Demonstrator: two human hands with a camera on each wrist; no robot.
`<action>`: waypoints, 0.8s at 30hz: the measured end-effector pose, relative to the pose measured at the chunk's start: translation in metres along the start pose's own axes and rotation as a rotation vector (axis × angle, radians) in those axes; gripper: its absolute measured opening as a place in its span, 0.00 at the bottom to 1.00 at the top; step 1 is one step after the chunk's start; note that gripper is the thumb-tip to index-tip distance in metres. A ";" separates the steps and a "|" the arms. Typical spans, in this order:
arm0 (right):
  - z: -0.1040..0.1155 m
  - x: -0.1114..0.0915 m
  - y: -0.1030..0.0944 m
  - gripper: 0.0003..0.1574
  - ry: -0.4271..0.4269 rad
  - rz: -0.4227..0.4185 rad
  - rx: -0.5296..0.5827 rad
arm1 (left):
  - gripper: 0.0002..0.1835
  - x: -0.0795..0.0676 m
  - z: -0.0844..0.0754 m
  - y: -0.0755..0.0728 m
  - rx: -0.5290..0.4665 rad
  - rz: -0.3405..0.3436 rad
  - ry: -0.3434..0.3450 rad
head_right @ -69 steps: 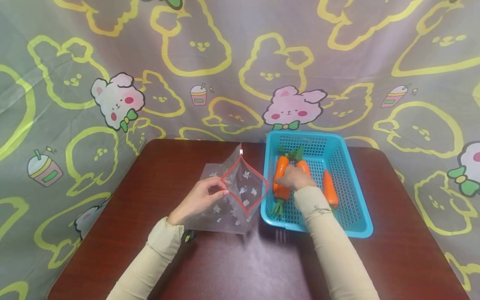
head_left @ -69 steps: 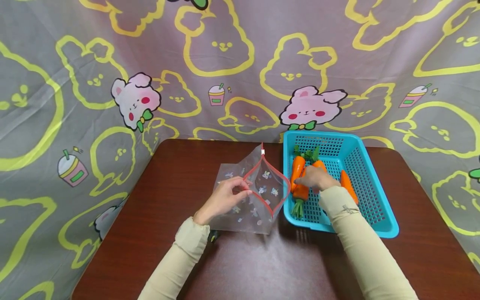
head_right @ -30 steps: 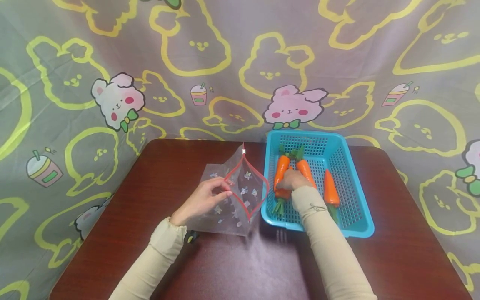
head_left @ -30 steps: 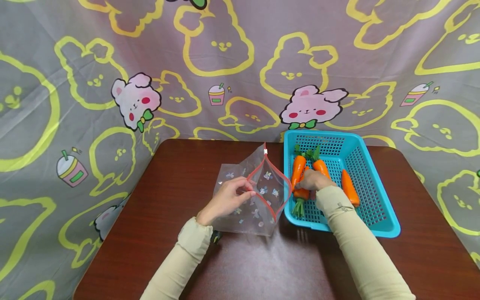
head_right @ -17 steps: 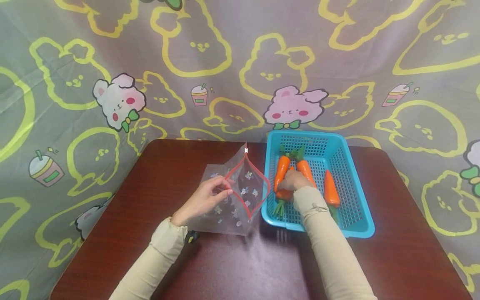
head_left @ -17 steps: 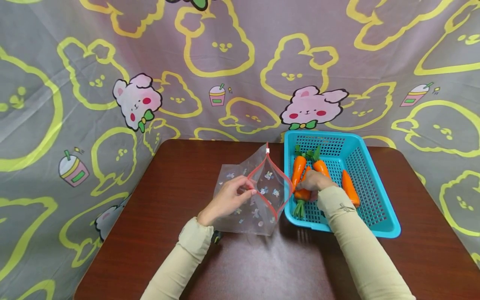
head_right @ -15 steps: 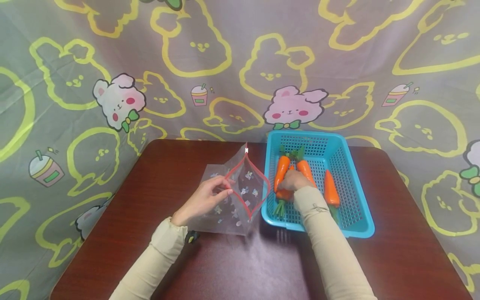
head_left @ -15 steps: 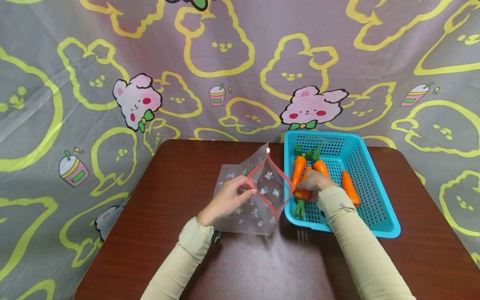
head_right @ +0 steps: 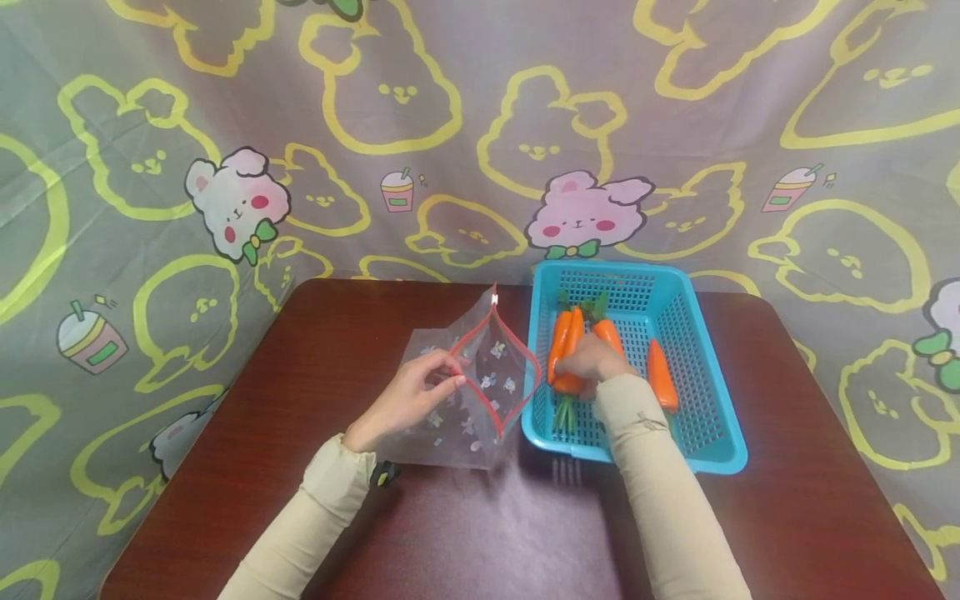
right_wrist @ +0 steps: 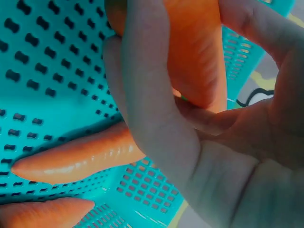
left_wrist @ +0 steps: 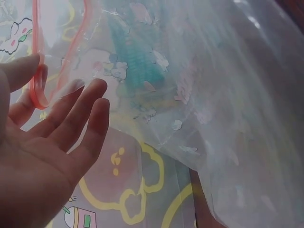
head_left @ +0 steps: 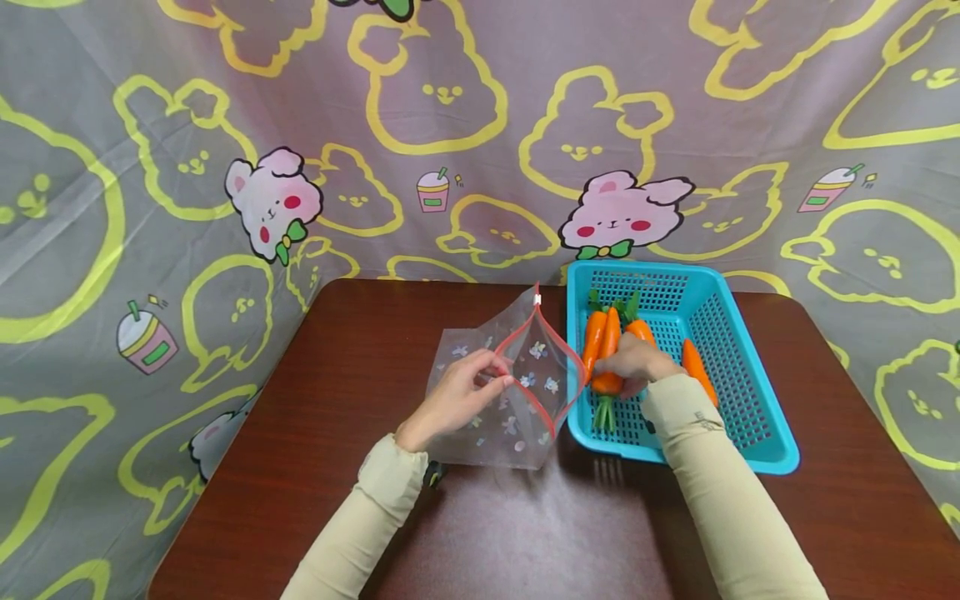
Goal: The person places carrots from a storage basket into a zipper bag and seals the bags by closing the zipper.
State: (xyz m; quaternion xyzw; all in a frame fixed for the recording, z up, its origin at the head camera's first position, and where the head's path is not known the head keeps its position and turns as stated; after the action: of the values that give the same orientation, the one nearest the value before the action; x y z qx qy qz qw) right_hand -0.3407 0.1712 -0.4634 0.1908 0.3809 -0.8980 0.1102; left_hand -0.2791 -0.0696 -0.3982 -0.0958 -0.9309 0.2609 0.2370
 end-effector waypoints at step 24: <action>0.014 -0.011 -0.021 0.48 -0.155 -0.103 0.027 | 0.04 0.002 -0.007 -0.003 0.005 -0.057 0.063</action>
State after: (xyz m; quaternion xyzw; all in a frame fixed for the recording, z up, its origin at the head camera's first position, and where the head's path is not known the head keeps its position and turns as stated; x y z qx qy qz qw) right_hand -0.3416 0.1762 -0.4363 0.1021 0.3683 -0.9197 0.0903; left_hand -0.2777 -0.0682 -0.3901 -0.0769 -0.9247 0.2533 0.2736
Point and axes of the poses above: each hand's wrist, its own x-axis towards the middle knuckle, its own y-axis out of the palm, z = x × y, the point moved 9 cm from there along x, towards the middle knuckle, and after that the axes turned 9 degrees about -z, right-handed, at the moved point
